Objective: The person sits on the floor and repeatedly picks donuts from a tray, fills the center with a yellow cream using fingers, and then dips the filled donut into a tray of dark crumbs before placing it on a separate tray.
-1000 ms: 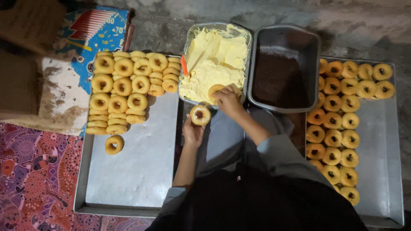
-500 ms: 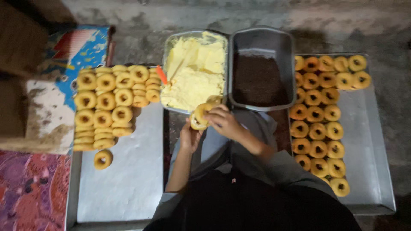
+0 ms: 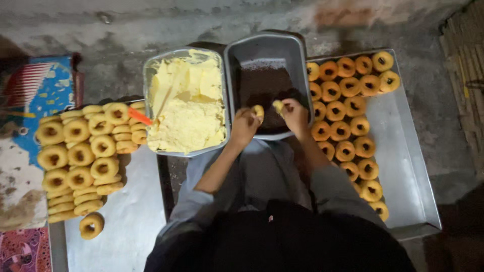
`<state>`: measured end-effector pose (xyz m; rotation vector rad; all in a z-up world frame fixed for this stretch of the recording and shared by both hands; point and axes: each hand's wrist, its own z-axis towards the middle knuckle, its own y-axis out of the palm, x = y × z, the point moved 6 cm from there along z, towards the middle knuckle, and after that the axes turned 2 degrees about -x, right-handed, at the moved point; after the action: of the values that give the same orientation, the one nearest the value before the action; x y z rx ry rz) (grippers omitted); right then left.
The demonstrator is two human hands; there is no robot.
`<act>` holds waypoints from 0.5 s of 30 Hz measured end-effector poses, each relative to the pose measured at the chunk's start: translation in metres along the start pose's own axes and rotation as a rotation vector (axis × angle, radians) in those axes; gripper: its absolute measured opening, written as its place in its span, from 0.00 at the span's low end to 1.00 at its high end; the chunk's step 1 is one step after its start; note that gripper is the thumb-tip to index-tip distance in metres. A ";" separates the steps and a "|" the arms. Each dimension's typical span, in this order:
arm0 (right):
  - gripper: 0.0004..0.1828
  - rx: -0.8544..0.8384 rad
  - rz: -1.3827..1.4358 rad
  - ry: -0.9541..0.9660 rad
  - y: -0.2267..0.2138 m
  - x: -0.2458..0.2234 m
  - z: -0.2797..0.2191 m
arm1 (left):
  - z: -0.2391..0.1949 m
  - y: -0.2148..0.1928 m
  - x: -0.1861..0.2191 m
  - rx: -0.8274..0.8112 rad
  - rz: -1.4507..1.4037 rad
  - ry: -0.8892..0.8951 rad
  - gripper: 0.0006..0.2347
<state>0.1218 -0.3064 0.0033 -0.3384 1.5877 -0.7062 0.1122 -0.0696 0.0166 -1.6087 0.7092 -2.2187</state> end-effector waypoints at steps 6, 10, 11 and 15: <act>0.15 -0.319 0.874 0.177 -0.013 0.008 -0.024 | 0.030 0.040 -0.016 -0.197 0.093 -0.015 0.10; 0.18 -0.203 0.479 -0.203 -0.035 -0.024 -0.029 | 0.019 0.053 -0.049 -0.076 -0.468 -0.444 0.12; 0.19 -0.181 0.522 -0.185 -0.033 -0.031 -0.029 | 0.009 0.061 -0.058 -0.025 -0.899 -0.651 0.13; 0.20 0.019 0.076 -0.759 -0.043 -0.112 -0.048 | -0.014 0.065 -0.043 -0.055 -1.465 -0.865 0.16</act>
<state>0.0850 -0.2611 0.1189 -0.4627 0.8668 -0.4514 0.1104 -0.0979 -0.0571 -3.3172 -0.9607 -1.5585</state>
